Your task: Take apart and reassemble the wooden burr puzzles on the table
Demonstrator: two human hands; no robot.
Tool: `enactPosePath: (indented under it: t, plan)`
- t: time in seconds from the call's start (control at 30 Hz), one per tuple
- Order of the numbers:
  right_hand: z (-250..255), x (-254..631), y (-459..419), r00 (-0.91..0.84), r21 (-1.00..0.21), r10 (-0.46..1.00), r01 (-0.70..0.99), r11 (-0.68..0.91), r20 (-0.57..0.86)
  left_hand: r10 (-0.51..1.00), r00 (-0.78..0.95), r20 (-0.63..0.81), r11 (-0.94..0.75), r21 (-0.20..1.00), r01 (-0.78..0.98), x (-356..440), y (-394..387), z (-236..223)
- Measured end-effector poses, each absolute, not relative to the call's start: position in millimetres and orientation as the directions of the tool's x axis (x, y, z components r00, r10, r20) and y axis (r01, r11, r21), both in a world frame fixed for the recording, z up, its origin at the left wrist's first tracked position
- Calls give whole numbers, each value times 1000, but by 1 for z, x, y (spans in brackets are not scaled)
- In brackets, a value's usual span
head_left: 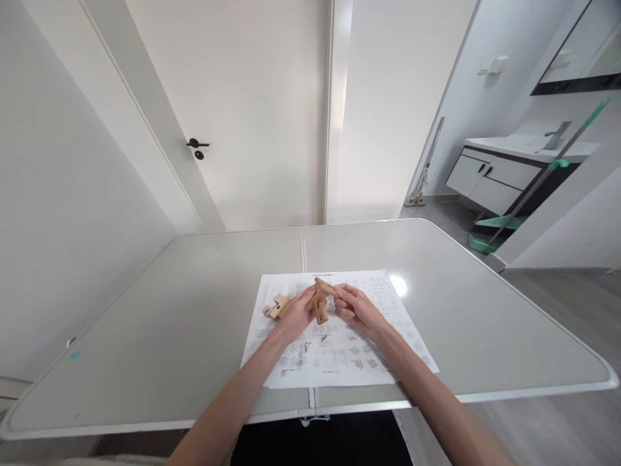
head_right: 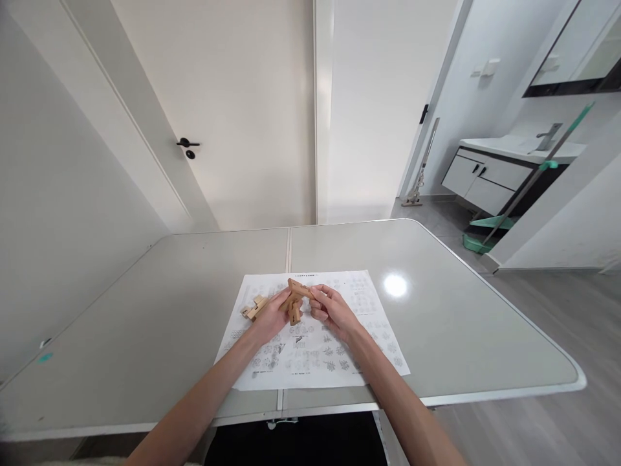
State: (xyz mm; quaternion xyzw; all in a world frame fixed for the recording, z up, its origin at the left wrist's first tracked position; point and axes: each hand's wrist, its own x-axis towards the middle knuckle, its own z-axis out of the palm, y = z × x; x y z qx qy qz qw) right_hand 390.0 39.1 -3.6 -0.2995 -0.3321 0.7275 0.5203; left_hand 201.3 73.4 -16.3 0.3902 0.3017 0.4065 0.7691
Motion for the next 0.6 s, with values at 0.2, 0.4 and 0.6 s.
enactPosePath:
  t: [0.2,0.4,0.6]
  plan:
    - [-7,390,40,-256,-811,964,-548,-203,-68,857,492,-150,372,842,-390,202,73,-12]
    - [-7,386,39,-287,-822,956,-530,-207,-56,867,479,-136,360,836,-415,203,73,-13]
    - [-8,381,38,-315,-841,948,-500,-206,-45,871,479,-111,346,829,-438,204,71,-12]
